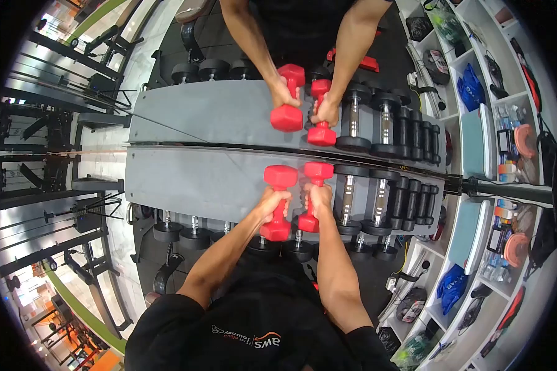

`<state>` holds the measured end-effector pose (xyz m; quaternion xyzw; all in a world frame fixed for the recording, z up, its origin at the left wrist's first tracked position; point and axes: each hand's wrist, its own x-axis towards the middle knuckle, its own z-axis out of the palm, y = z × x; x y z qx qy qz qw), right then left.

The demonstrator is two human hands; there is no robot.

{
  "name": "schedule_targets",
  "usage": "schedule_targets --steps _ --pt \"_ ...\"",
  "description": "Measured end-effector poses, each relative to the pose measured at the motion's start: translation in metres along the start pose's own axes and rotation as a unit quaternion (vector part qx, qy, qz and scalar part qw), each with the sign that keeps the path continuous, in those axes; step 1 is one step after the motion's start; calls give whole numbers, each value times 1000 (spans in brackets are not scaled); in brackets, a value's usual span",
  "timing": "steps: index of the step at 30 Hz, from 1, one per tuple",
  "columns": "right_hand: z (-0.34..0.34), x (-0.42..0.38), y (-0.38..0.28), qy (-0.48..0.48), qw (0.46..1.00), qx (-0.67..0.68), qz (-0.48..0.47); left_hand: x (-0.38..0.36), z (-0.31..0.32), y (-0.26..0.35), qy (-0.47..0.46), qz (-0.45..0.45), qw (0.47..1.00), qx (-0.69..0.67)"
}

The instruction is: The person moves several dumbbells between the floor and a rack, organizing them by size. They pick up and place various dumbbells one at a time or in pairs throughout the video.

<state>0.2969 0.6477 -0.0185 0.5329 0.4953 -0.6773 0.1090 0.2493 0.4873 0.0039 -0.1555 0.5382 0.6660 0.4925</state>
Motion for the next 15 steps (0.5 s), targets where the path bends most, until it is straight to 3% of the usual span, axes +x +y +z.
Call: schedule_targets --steps 15 --pt "2 6 -1 21 1000 -12 -9 51 2 -9 13 -80 997 -13"
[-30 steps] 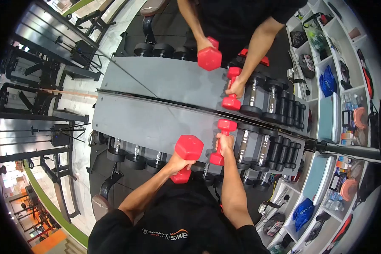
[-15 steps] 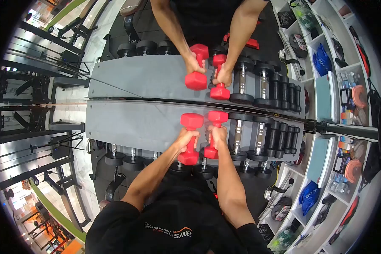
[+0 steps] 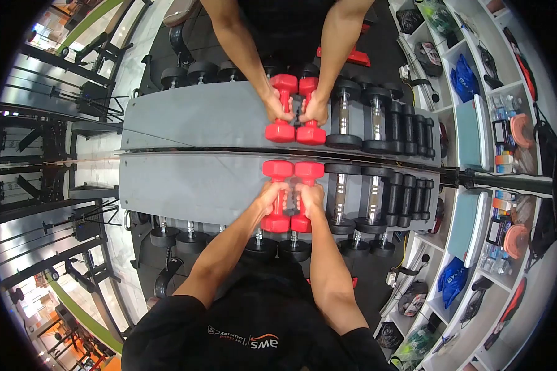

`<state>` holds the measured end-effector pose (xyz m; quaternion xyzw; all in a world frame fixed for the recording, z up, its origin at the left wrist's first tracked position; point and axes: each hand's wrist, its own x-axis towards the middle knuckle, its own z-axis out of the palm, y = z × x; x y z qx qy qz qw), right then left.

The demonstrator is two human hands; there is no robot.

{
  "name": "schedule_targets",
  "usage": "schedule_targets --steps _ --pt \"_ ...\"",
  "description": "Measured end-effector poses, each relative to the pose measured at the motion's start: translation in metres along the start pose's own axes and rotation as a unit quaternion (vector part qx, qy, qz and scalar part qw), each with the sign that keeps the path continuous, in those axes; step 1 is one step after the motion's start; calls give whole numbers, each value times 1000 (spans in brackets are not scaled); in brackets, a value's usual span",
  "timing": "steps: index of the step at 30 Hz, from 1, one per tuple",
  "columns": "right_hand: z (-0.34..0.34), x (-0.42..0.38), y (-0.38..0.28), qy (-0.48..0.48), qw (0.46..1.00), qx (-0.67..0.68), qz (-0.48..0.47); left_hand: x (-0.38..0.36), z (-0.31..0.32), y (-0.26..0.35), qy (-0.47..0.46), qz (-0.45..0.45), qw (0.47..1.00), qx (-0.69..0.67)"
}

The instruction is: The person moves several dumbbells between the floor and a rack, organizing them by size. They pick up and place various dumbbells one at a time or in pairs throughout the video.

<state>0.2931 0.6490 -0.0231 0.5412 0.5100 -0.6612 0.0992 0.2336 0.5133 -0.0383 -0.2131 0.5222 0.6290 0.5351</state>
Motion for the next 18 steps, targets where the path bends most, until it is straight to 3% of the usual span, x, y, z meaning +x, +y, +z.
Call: schedule_targets --steps 6,12,13,14,16,17,18 --pt "0 6 8 4 1000 12 -2 -4 12 -5 75 49 995 -32" --pt "1 4 7 1 1000 2 0 -6 19 -10 169 105 979 32" --pt "1 3 7 1 1000 2 0 -5 14 -11 160 96 978 90" --pt "2 1 5 1 1000 2 0 -5 13 -11 210 136 950 188" --pt "3 3 5 0 1000 -2 2 -16 17 -6 305 207 853 370" --pt "3 4 5 4 1000 -3 0 -24 13 -2 263 140 854 427" --pt "3 1 6 9 1000 -5 1 -26 11 -5 254 135 850 442"
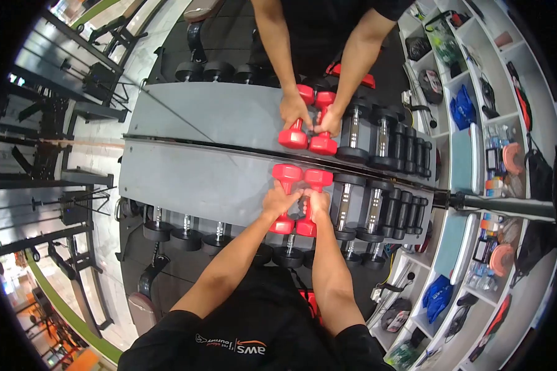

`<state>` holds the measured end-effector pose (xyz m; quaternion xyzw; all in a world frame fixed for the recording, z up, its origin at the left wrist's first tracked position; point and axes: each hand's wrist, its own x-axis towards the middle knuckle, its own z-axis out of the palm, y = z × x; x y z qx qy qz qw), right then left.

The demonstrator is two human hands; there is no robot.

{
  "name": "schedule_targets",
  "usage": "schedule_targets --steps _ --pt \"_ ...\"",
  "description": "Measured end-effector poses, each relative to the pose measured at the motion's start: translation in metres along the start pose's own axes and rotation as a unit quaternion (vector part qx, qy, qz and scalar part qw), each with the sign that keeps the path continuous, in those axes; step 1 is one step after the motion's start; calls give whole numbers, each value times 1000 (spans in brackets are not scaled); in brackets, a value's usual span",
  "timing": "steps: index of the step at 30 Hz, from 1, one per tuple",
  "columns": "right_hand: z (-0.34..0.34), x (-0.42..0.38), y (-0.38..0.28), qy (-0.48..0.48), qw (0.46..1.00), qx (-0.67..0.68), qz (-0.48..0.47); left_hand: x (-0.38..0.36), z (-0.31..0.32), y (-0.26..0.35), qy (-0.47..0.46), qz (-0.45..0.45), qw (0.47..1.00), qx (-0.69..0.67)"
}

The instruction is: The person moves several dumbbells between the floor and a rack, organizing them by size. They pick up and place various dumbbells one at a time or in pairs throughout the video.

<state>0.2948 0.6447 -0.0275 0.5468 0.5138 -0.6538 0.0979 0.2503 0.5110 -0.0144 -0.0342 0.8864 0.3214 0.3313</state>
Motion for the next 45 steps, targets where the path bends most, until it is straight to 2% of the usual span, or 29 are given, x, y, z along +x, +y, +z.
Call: schedule_targets --steps 2,6,7,13,17,20,23,26,29,32,34,38,41,44,45 --pt "-2 -4 -2 -13 1000 4 -2 -4 -3 -8 -16 9 999 32" --pt "2 -2 2 7 1000 -6 -9 -18 1 -32 3 136 988 67" --pt "2 -2 2 1 1000 -12 -11 -18 -2 -34 -29 128 990 52" --pt "3 6 8 50 997 -31 -51 -28 -14 -51 -25 181 981 60" --pt "7 -3 8 114 978 -144 -95 -62 -35 -66 -36 203 978 38" --pt "17 -3 18 123 967 -173 -137 -78 -48 -86 -38 226 973 10" --pt "15 -20 9 137 946 -259 -136 -94 -67 -97 -32 235 971 -17" --pt "20 -49 5 224 881 -364 -203 -107 -86 -110 -29 236 969 -68" --pt "24 -64 20 230 849 -358 -312 -118 -109 -128 -57 230 964 -124" --pt "34 -95 46 186 825 -290 -448 -130 -127 -157 -66 231 960 -147" --pt "47 -134 62 120 822 -250 -498 -139 -142 -175 -66 234 954 -176" --pt "77 -207 99 -35 842 -237 -484 -156 -171 -209 -90 216 934 -270" --pt "98 -235 127 -98 838 -286 -455 -165 -179 -239 -78 181 913 -358" --pt "121 -251 143 -164 828 -305 -440 -168 -184 -267 -49 181 913 -364" --pt "129 -259 145 -170 816 -337 -438 -174 -189 -273 -64 164 910 -376"
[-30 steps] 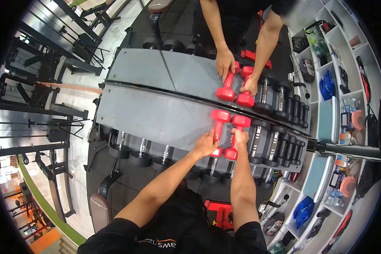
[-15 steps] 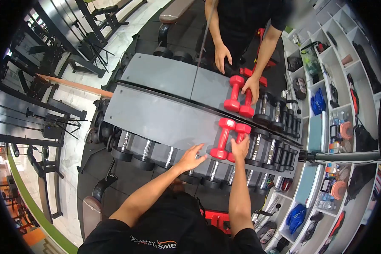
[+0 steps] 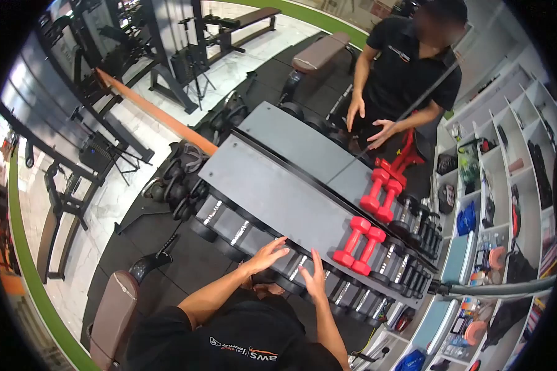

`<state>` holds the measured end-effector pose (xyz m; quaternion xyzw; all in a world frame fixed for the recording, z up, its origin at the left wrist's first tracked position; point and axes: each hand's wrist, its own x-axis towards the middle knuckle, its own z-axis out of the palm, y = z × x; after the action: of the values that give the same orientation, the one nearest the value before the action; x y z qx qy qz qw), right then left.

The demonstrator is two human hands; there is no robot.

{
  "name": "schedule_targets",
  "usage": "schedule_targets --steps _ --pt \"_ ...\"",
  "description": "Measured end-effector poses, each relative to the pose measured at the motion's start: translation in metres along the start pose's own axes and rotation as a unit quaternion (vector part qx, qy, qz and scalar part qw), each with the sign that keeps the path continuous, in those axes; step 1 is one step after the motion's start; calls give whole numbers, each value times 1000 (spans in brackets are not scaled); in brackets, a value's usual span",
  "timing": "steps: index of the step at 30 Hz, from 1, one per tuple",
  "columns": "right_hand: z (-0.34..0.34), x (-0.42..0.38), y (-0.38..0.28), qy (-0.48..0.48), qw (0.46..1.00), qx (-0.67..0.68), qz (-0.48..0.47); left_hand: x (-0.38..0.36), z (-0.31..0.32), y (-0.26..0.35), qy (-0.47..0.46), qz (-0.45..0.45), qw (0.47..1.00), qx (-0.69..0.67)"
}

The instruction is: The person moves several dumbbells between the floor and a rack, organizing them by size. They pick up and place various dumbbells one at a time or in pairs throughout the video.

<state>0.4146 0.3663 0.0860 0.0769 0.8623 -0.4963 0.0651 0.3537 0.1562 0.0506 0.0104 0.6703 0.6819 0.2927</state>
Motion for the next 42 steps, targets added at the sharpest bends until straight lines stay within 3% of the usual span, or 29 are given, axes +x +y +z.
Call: schedule_targets --steps 7,11,15,19,21,23,30,35,42 --pt "42 3 -33 -168 981 87 -34 -49 -29 -3 40 44 998 6" --pt "52 14 -40 -294 952 29 -79 -78 -43 -16 80 64 995 -12" --pt "50 21 -71 -386 912 32 -135 -125 -34 -14 191 43 974 -117" --pt "44 26 -72 -458 877 59 -134 -164 -14 -30 265 36 937 -227" --pt "37 21 -78 -483 867 96 -75 -186 -1 -41 317 41 926 -202" --pt "44 24 -52 -508 850 111 -80 -211 16 -46 351 37 908 -227" --pt "85 -14 -30 -636 763 106 47 -300 75 -58 465 28 854 -231" --pt "125 -48 -45 -723 685 93 10 -330 92 -82 518 17 820 -245" --pt "172 -82 -90 -807 590 -27 -31 -360 94 -95 561 63 767 -304"
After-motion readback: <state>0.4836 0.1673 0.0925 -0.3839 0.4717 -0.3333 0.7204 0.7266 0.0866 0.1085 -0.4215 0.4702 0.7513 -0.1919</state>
